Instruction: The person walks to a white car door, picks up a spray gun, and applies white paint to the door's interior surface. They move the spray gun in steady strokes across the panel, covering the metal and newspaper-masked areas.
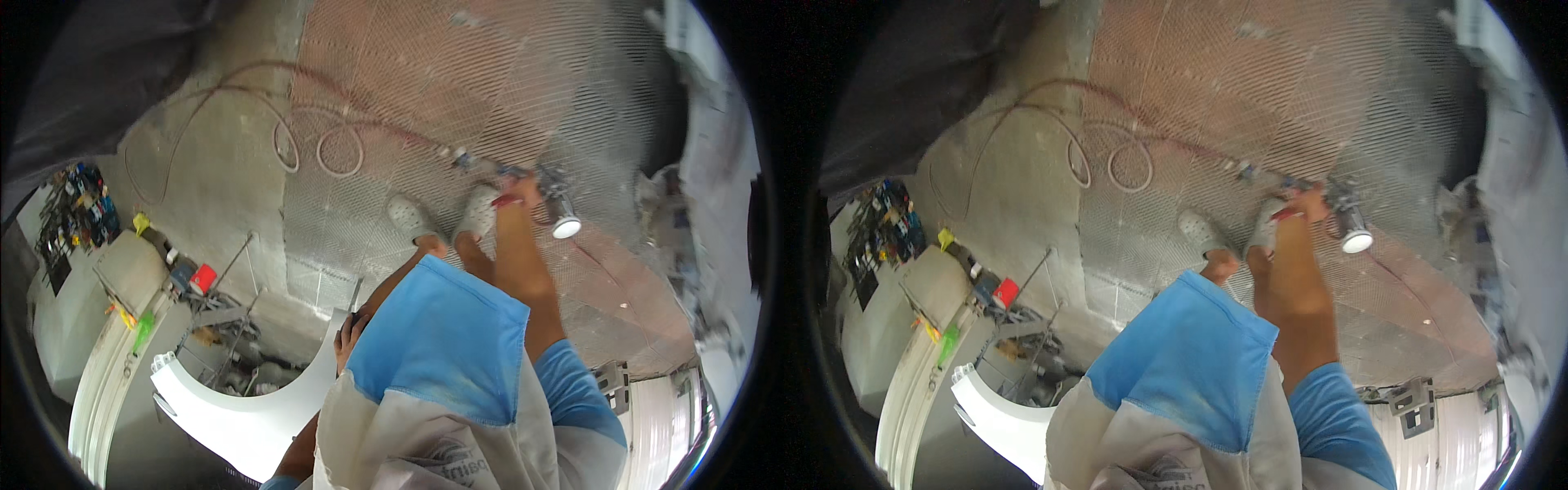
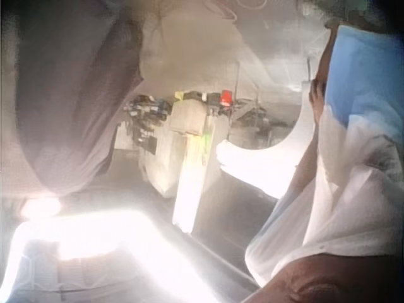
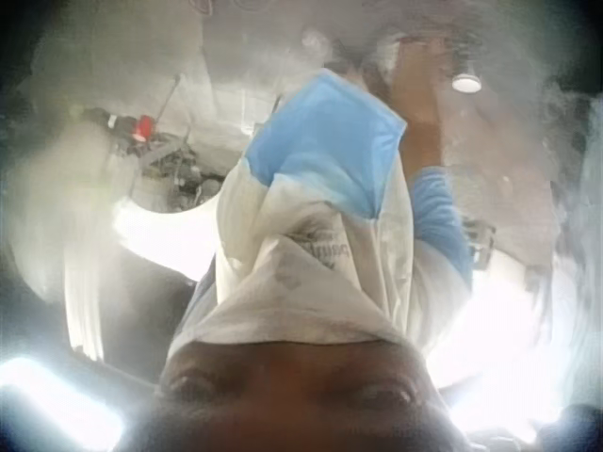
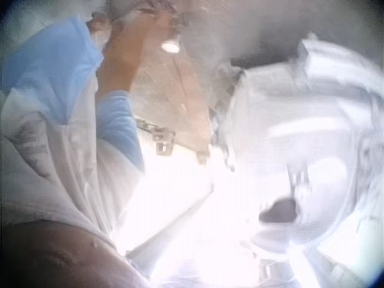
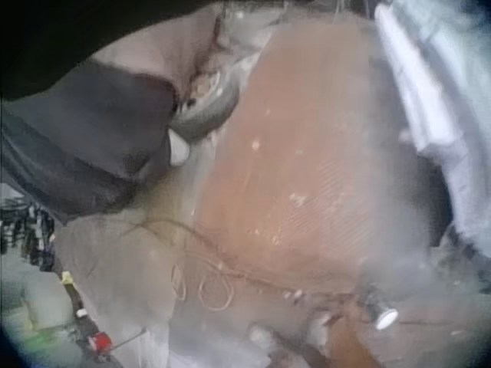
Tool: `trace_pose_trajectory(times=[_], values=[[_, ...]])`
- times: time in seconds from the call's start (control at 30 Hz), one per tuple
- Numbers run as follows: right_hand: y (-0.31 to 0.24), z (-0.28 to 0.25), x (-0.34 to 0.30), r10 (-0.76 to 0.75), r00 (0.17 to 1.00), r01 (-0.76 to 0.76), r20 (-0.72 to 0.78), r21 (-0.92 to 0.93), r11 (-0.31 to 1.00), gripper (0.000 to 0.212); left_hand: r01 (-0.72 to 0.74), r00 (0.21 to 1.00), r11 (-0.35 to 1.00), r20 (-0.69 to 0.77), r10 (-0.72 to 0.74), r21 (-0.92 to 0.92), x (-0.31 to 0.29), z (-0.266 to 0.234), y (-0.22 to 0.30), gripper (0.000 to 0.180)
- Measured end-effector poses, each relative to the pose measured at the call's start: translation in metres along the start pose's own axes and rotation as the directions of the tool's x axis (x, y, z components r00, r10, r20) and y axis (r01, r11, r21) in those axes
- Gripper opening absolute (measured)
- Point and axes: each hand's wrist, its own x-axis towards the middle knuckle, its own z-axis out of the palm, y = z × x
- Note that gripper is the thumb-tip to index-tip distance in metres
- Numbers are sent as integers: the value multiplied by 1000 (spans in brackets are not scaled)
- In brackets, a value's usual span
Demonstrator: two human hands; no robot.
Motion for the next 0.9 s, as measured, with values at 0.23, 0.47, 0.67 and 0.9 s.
trace_pose_trajectory(times=[0.23, 0.47, 0.67, 0.9], values=[[-175, -48, -288, -412, 894, 448, 176, -340, 827, 40, -146, 957, 949, -284, 64, -279, -35, -112, 64, 84], [-394, -36, -497, -540, 627, 713, 562, -132, 689, 40, -508, 575, 858, -772, 272, -75, -33, -337, 128, 100], [-565, 47, -596, -760, 385, 883, 524, 30, 468, 45, -528, 839, 787, -336, 427, -320, 36, -475, 146, 64], [-758, 128, -641, -950, 78, 967, 302, 207, 145, 33, -426, 899, 770, -316, 302, -476, 118, -542, 67, 44]])
